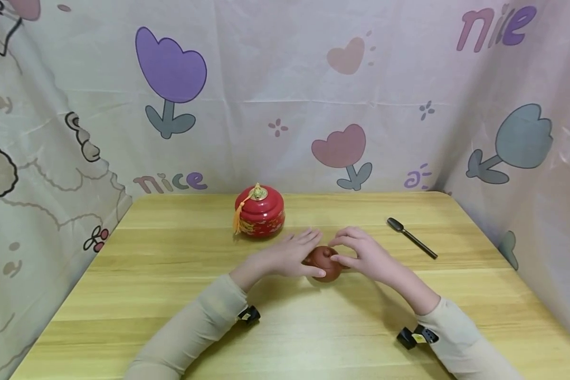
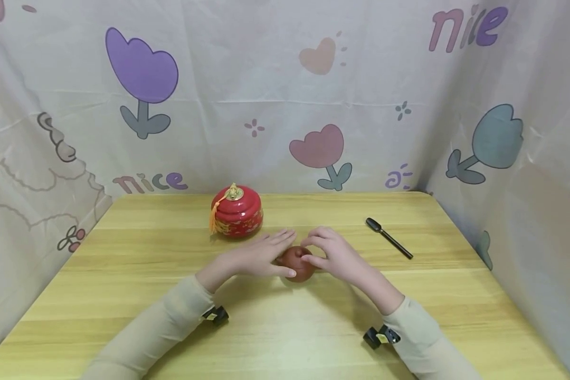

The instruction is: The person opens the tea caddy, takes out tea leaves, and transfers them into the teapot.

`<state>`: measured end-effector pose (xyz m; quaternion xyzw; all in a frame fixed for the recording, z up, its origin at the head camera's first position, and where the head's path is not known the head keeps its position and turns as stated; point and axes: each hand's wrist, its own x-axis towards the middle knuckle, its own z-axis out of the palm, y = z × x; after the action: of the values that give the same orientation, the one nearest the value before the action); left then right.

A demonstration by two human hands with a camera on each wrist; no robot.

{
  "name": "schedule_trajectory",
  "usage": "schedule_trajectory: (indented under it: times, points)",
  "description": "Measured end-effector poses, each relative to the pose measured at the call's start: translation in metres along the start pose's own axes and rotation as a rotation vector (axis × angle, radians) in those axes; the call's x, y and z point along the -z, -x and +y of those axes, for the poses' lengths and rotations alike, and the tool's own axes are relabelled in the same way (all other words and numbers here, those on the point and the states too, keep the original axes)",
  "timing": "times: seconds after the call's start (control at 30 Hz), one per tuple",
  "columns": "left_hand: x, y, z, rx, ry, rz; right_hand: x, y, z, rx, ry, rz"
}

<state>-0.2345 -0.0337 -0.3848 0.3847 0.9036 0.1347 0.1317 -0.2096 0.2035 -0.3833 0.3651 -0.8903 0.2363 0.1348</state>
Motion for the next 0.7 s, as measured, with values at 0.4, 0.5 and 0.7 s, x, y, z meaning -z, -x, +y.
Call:
schedule_trajectory:
  times: [0.4,0.5,0.7]
  points:
    - [-0.003,-0.004,0.004,0.053,-0.058,-0.063,-0.007,-0.006,0.001,0.069,-0.030,0.005]
    - [-0.004,-0.003,0.006,0.056,-0.092,-0.051,-0.010,-0.007,0.001,0.089,-0.034,0.030]
    - [-0.006,-0.003,0.006,0.054,-0.097,-0.040,-0.014,-0.006,0.002,0.100,-0.021,0.061]
